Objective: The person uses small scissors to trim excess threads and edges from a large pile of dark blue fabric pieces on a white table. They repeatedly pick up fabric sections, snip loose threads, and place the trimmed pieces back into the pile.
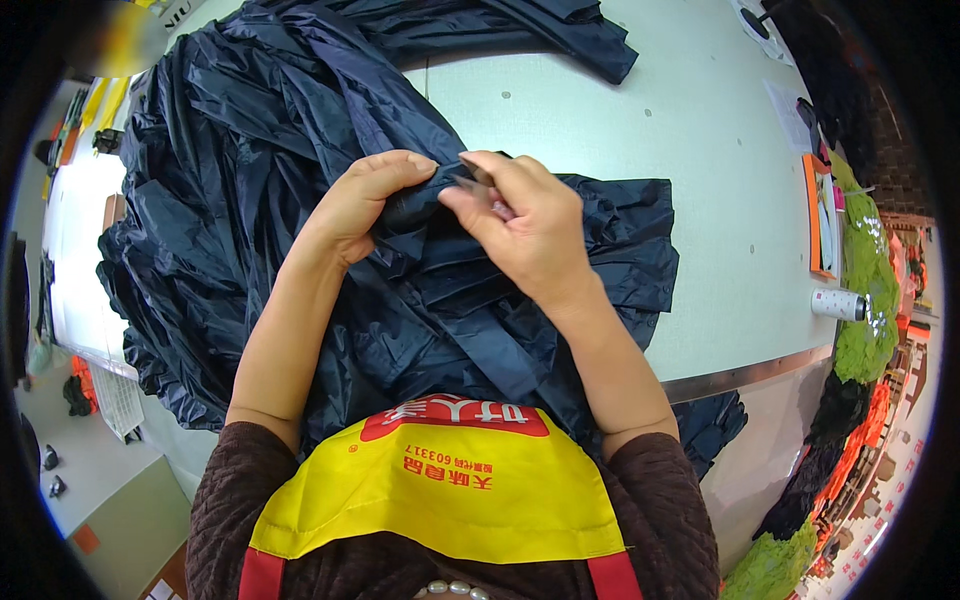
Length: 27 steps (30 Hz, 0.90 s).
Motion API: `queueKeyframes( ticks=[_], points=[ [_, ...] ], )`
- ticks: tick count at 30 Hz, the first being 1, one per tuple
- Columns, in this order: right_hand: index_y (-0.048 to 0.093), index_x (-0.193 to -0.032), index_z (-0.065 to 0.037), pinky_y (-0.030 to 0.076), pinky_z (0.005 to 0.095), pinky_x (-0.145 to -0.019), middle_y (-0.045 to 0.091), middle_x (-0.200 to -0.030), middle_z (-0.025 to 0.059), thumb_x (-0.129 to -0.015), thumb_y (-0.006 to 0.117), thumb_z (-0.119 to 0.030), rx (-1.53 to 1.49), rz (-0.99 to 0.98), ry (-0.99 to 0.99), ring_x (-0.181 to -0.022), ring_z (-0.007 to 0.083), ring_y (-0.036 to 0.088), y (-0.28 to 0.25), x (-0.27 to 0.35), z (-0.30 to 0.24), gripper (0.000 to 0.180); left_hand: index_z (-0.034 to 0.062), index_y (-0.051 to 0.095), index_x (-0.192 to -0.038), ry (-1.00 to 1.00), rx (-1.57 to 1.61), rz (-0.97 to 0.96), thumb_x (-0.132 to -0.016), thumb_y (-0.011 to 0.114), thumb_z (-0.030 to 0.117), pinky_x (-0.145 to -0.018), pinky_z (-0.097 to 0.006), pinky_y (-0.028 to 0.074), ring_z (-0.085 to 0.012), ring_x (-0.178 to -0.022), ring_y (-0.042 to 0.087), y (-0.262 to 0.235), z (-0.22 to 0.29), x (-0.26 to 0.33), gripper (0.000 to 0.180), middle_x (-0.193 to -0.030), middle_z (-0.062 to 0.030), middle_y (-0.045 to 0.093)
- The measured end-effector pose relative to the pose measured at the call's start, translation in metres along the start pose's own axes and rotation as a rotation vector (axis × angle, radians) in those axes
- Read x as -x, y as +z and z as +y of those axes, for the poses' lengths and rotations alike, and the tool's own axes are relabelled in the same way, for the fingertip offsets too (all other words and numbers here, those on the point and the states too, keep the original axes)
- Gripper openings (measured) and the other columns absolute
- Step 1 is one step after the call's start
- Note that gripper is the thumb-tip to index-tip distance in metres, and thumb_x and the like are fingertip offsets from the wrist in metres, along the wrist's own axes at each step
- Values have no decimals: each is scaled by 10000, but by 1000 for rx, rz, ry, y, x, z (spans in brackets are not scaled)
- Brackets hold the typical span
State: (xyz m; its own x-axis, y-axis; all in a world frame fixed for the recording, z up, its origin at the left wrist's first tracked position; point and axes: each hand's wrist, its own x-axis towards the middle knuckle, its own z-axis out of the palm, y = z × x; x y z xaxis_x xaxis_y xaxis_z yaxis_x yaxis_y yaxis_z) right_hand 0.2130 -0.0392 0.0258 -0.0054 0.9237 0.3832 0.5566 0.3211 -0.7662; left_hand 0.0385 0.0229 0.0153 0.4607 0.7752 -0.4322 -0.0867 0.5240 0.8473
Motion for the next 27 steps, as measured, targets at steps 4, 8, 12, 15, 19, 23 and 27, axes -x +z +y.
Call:
queueKeyframes(
  ticks=[4,8,12,15,19,23,27],
  points=[
    [633,-965,-29,424,238,-516,562,-749,56,-699,744,-72,27,100,-155,-545,138,508,22,6,18,292,27,652,-867,17,36,-11,-812,607,171,-614,-197,457,-69,-673,569,4,-4,-1,160,-779,-12,630],
    [634,-939,-26,412,212,-514,571,-762,41,-713,720,-1,-95,129,-118,-560,93,499,20,9,18,244,24,657,-860,32,-53,-4,-803,621,194,-605,-192,437,-62,-675,554,6,-2,2,183,-770,-9,627],
    [618,-879,-18,394,194,-510,574,-772,40,-748,693,-5,-149,110,-101,-567,77,487,16,9,19,152,28,662,-855,39,-48,-10,-810,627,191,-622,-189,438,-59,-682,559,6,-9,-1,172,-773,-7,633],
    [604,-850,-26,417,207,-510,570,-768,54,-726,695,-4,-94,104,-195,-569,107,511,15,8,18,156,31,666,-867,26,-49,-48,-823,621,153,-654,-192,465,-68,-717,595,7,-5,1,137,-806,-22,656],
    [593,-851,-57,470,247,-514,565,-764,59,-654,700,12,-44,97,-409,-599,165,566,11,9,13,235,30,669,-875,-1,37,-79,-804,652,181,-650,-204,462,-77,-725,590,6,-7,-2,168,-813,-28,657],
    [604,-813,-80,451,247,-474,573,-711,39,-578,704,1,-169,-276,-554,-560,171,570,1,18,-6,267,25,670,-887,-21,163,-62,-798,655,185,-665,-221,469,-92,-727,590,5,-7,-2,184,-818,-31,657],
    [633,-854,-85,388,203,-418,575,-708,26,-606,756,-158,-402,-855,-337,-506,107,561,-34,29,-28,287,19,668,-877,-30,161,-38,-806,640,183,-654,-223,475,-102,-705,598,5,-7,0,181,-808,-40,659]
  ],
)
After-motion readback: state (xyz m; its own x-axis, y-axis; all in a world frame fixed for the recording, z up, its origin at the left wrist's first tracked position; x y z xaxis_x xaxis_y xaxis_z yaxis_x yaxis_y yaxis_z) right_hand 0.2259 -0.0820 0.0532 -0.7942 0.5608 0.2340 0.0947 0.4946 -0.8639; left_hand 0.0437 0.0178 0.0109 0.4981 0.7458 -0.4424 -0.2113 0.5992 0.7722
